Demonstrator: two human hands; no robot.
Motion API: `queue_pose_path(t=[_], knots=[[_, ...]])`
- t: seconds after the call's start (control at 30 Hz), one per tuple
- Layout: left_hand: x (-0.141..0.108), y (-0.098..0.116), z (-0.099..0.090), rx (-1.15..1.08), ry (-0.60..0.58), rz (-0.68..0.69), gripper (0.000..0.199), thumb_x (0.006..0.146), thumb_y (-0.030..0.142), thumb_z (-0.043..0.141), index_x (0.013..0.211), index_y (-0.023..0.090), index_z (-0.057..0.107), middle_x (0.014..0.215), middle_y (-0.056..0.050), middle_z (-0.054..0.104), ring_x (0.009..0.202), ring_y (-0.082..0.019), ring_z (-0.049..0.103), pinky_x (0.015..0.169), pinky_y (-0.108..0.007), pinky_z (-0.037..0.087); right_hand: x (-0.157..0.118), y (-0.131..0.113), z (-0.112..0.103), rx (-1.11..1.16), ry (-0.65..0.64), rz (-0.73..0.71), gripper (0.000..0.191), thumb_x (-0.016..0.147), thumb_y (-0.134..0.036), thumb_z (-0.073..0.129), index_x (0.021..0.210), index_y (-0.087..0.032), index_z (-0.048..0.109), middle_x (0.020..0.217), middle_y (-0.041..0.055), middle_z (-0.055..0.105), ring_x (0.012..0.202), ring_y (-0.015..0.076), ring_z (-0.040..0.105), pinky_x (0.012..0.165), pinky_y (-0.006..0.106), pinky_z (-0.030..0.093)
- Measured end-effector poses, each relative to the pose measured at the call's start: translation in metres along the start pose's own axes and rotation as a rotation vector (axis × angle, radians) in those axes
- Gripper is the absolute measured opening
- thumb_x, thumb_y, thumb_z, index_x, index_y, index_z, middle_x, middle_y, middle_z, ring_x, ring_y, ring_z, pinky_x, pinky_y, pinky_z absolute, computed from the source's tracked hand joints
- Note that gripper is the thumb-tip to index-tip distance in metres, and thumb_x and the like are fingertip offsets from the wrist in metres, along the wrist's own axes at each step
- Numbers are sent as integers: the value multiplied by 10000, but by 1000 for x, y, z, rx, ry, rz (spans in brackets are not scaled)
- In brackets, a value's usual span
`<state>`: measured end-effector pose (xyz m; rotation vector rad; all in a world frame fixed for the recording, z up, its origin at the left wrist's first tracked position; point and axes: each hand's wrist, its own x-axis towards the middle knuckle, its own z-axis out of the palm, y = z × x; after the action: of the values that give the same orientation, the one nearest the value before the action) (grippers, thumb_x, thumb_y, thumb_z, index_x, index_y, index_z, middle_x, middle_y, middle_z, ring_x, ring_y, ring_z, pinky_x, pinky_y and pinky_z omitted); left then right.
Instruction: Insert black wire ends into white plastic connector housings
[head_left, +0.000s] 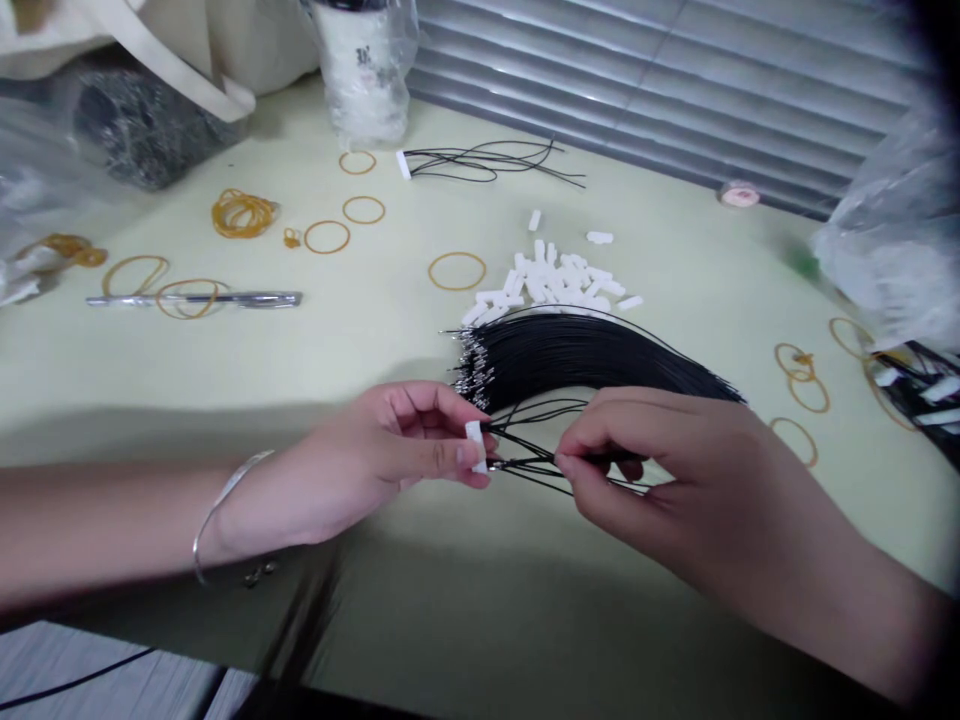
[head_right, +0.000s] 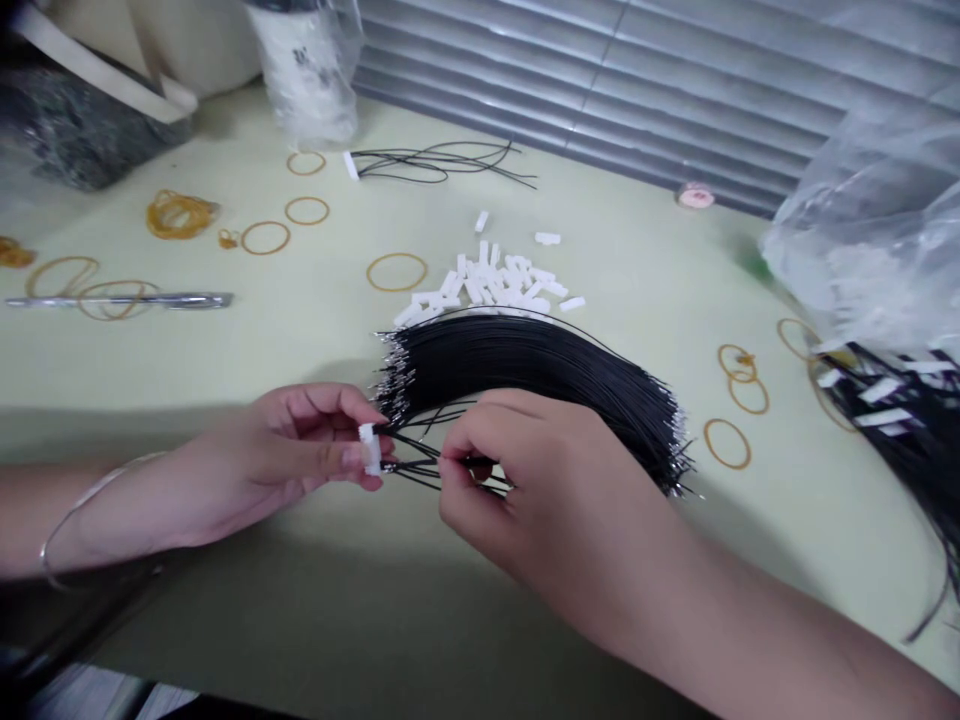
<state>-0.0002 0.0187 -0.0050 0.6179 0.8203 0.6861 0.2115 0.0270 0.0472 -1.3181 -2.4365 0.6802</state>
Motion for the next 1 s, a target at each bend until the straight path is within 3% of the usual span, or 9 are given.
queue_pose_path(t=[0.2, 0.63, 0.83, 1.0], knots=[[0, 0, 1, -9, 10, 11, 152, 732, 98, 674, 852, 143, 593, 761, 2, 665, 701, -92, 640, 716, -209, 522, 2, 0, 1, 52, -47, 88, 133, 705, -96, 531, 619, -196, 545, 602, -61, 548, 546, 51, 479, 466, 176, 343], [1, 6, 6, 2, 41, -14, 149, 707, 98, 691, 820, 132, 598, 724, 1, 672, 671, -98, 650, 674, -175, 523, 4, 0, 1, 125, -120, 94, 158, 706, -83, 523, 589, -189, 535, 539, -68, 519, 481, 48, 453, 426, 181, 323], [0, 7, 7, 2, 55, -36, 132, 703, 71, 685, 789, 120, 597, 680, 16, 662, 626, -83, 644, 607, -134, 513, 4, 0, 3, 96, -113, 98, 161, 690, -74, 528, 574, -186, 533, 543, -61, 523, 500, 57, 455, 455, 192, 334], [0, 7, 6, 5, 51, -32, 145, 701, 84, 692, 806, 127, 602, 697, 14, 665, 641, -90, 646, 641, -161, 520, 1, -1, 4, 85, -75, 63, 148, 663, -67, 545, 576, -185, 526, 560, -55, 523, 533, 69, 469, 489, 211, 338]])
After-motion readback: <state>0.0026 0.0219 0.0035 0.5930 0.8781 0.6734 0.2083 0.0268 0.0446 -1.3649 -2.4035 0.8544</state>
